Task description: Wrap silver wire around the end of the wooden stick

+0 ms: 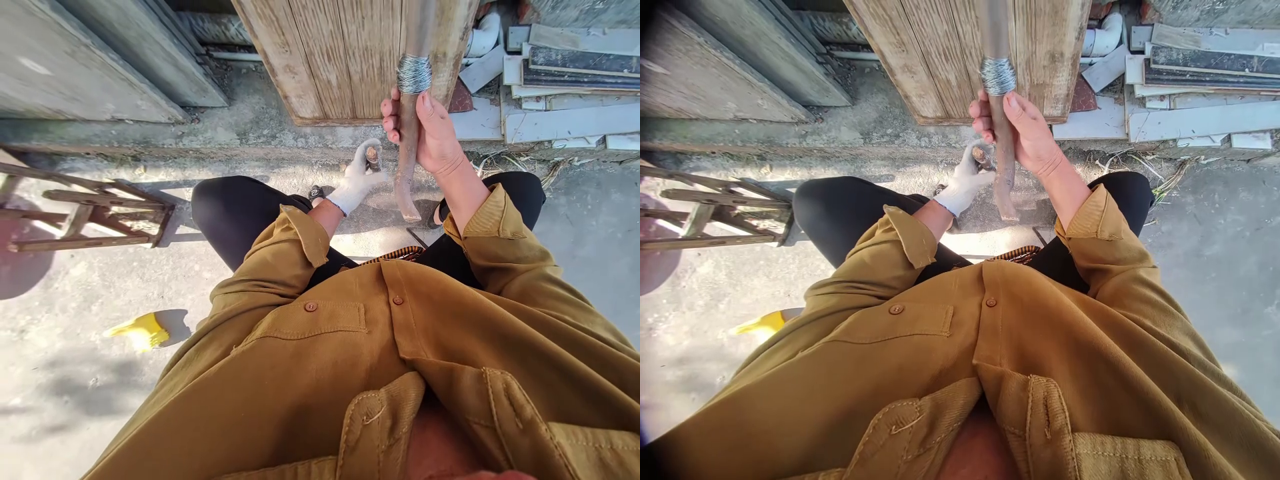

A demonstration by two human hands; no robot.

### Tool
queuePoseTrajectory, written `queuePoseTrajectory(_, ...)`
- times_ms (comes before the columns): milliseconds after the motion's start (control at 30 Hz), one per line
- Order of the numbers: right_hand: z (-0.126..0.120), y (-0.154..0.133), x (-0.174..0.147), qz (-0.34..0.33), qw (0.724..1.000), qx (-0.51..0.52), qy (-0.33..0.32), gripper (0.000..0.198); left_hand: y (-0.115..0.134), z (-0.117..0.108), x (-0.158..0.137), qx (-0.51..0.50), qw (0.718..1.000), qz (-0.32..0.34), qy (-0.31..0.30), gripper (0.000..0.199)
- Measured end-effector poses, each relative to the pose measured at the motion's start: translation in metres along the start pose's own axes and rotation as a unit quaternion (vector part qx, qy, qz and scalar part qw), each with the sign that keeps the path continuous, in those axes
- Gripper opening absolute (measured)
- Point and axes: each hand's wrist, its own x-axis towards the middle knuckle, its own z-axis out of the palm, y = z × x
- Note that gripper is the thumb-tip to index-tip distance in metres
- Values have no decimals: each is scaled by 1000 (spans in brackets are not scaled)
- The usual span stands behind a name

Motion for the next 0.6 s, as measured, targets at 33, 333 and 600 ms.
queuePoseTrajectory(33,2,2,1,-12,1000,16,-12,73,-1,5,1,0,1000,-13,24,59)
queuePoseTrajectory(333,-9,22,11,-55,921,363,129,36,2,10,9,-368,910,-68,178,41)
queuePoseTrajectory(600,-16,50,17,30,921,351,168,39,15,-7,2,-401,892,-112,175,44)
